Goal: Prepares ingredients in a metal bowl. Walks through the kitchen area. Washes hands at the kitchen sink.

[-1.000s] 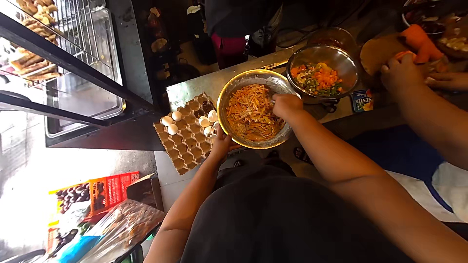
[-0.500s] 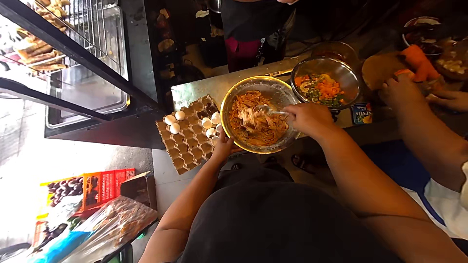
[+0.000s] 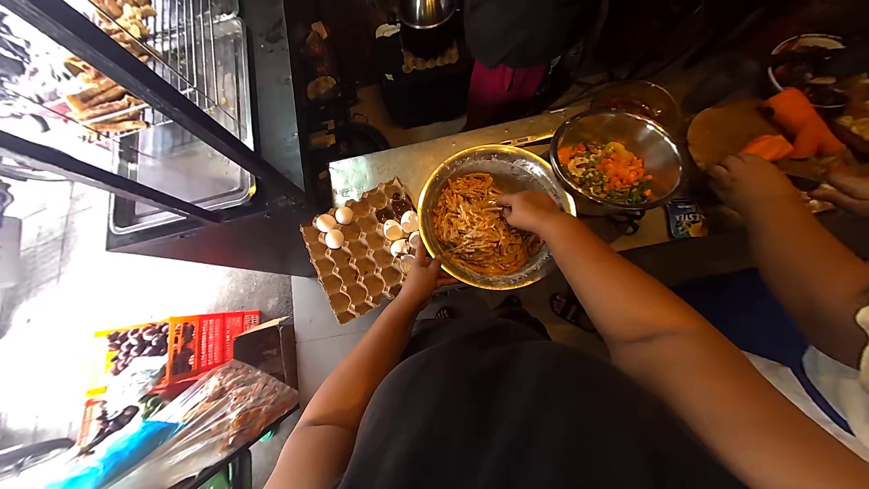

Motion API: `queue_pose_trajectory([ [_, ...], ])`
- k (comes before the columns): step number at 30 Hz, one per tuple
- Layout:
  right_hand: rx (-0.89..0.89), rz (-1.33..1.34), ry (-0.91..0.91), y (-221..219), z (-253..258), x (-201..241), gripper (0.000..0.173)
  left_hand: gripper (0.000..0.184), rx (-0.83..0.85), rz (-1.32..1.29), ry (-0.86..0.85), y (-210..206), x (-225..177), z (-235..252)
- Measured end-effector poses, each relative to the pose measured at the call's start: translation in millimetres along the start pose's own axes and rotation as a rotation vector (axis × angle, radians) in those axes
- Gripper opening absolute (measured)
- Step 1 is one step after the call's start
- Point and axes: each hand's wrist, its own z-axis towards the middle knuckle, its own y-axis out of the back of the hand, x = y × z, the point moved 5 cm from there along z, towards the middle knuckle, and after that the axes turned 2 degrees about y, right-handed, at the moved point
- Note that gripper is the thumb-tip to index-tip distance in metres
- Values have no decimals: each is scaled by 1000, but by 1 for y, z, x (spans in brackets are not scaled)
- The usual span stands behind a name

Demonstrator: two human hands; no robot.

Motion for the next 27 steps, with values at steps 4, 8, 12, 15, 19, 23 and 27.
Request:
queue_pose_trajectory([
  [4, -87, 74, 38, 11, -21, -20, 32, 70, 5, -18, 7, 0, 0, -1],
  [8, -179, 139, 74, 35, -54, -36, 27, 71, 10, -25, -6, 0, 1, 0],
  [12, -122, 26, 144, 49, -85, -11, 29, 70, 16, -26, -6, 2, 3, 1],
  [15, -98, -108, 169, 52, -103, 1, 30, 69, 23, -23, -10, 2, 3, 0],
  [19, -249, -206, 96, 78, -129, 4, 30, 70, 29, -33, -15, 2, 2, 0],
  [23, -200, -165, -3, 67, -121, 19, 34, 72, 22, -27, -7, 2, 4, 0],
  [27, -53, -81, 44, 22, -106, 26, 32, 72, 14, -22, -15, 2, 1, -1],
])
